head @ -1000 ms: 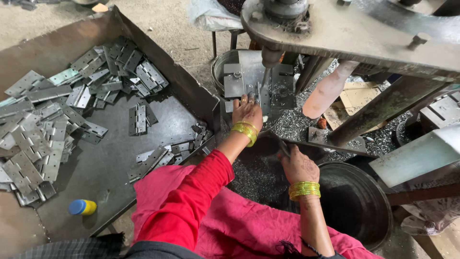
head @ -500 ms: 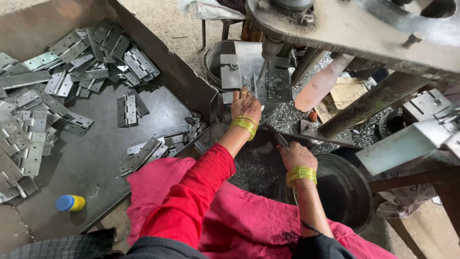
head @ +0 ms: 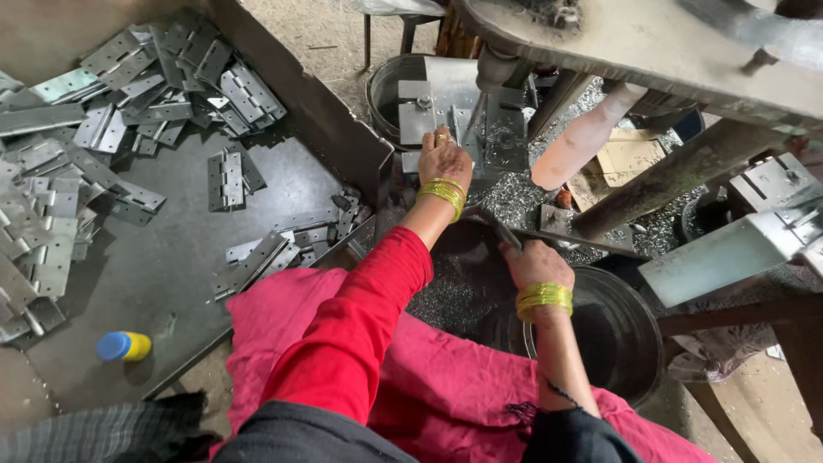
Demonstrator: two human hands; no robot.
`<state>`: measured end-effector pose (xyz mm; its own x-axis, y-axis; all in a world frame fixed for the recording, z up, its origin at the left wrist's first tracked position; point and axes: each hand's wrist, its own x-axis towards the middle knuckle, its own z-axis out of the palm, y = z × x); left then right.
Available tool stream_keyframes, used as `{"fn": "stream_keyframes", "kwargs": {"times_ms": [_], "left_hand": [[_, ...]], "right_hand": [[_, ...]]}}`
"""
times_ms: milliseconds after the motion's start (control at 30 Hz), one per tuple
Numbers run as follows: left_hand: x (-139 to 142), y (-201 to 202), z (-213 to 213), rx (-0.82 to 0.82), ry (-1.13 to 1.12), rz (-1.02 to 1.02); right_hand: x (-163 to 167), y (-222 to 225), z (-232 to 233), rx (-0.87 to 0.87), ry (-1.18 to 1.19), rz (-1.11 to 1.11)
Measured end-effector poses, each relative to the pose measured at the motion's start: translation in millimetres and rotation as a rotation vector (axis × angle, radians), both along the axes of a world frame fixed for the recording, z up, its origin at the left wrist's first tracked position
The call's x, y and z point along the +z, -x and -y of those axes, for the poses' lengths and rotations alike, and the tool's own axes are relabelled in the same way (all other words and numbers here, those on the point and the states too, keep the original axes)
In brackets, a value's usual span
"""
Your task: The person operates a drill press to process small metal plates. They pick up each plate, place it under the drill, activate the machine, and then remove the processed plate to a pile.
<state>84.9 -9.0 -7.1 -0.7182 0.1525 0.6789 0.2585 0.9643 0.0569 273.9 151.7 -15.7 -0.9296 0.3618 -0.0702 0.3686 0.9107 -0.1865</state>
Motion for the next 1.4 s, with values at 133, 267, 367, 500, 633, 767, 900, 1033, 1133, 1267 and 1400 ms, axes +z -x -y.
{"fn": "stream_keyframes", "kwargs": {"times_ms": [133, 267, 367, 500, 633, 767, 900, 1033, 1133, 1267, 1400], "left_hand": [[-11, 12, -4, 0.045, -0.104, -0.158], [-7, 12, 1, -0.042, 0.097, 0.177], [11, 14, 2, -0.057, 0.161, 0.305], [27, 24, -1, -0.041, 0.17, 0.343], [28, 31, 0, -0.039, 0.184, 0.359], [30, 42, 2, -0.034, 0.203, 0.417], [40, 53, 0, -0.017, 0.214, 0.392], [44, 59, -4, 0.006, 0.13, 0.333], [51, 51, -1, -0.001, 0.268, 0.468], [58, 45, 2, 0.045, 0.278, 0.398], [54, 54, 1, 0.048, 0.199, 0.31]], "right_hand": [[-21, -28, 21, -0.183, 0.231, 0.078], [-15, -28, 24, -0.204, 0.235, 0.077], [3, -8, 9, -0.126, 0.104, 0.043], [-3, -8, 6, -0.143, 0.107, 0.076], [-24, -31, 21, -0.185, 0.303, 0.026], [-3, -21, 17, -0.224, 0.235, 0.097], [23, -1, 10, -0.061, 0.089, 0.042], [14, -21, 28, -0.177, 0.103, 0.084], [10, -33, 35, -0.124, 0.111, 0.025], [18, -15, 23, -0.149, 0.071, 0.027], [3, -8, 16, -0.165, 0.103, 0.115]]}}
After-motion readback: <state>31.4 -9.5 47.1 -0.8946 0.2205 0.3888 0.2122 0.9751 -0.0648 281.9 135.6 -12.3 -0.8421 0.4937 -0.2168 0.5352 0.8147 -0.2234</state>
